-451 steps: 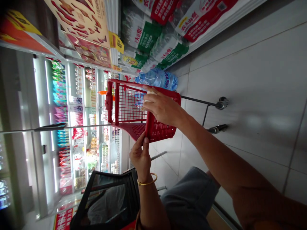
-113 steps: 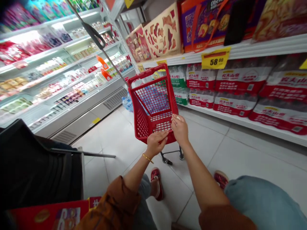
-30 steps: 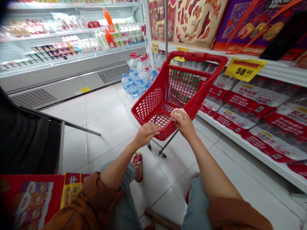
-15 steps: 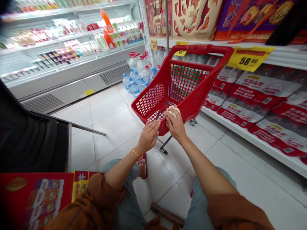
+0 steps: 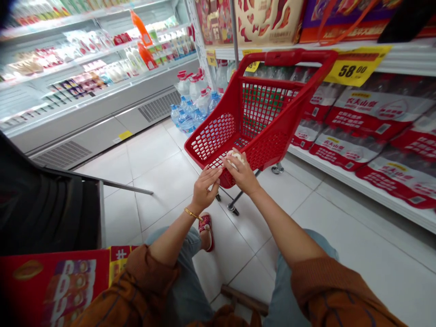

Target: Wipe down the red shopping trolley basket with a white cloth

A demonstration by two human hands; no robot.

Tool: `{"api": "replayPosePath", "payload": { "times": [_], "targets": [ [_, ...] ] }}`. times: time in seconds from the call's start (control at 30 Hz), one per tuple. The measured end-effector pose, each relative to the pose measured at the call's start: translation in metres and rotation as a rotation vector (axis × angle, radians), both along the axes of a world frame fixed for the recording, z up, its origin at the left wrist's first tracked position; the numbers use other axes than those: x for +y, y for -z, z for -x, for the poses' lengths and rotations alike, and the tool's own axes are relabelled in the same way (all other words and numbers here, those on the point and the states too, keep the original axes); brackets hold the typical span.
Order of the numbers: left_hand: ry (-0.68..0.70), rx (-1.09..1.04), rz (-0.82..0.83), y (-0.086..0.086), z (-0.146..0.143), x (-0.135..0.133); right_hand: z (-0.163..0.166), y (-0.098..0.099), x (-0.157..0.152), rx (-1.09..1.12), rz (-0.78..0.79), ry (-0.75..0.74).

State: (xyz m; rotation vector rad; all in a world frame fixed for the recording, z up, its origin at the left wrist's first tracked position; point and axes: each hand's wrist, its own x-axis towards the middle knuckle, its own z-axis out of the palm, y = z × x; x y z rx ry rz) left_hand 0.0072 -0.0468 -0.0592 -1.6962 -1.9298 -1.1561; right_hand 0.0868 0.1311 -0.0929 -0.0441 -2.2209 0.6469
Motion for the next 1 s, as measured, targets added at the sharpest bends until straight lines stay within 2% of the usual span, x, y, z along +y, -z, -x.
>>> {"api": "replayPosePath", "payload": {
  "times": [0.1,0.27,0.37,0.53,0.63,0.83,1.0],
  "targets": [
    [-0.01,0.005,-0.034,0.0,-0.001,0.003,-0.001,-0.001,0.013,0.012,-0.073,0.088],
    [-0.011,0.035,-0.043,0.0,-0.004,0.006,-0.005,-0.002,0.028,0.052,-0.189,0.052],
    [-0.022,0.037,-0.026,0.001,-0.004,0.008,-0.006,-0.005,0.035,0.028,-0.164,0.056],
    [-0.027,0.067,-0.028,0.003,-0.003,0.009,-0.007,-0.009,0.052,0.025,-0.093,0.166],
    [-0.032,0.075,-0.04,0.004,-0.002,0.01,-0.008,-0.01,0.057,0.034,-0.094,0.182],
    [-0.014,0.075,-0.061,0.005,-0.002,0.012,-0.009,-0.009,0.054,0.106,-0.13,0.178],
    [0.01,0.082,-0.064,0.006,-0.003,0.011,-0.021,-0.017,0.025,0.076,-0.145,0.116]
  ]
}}
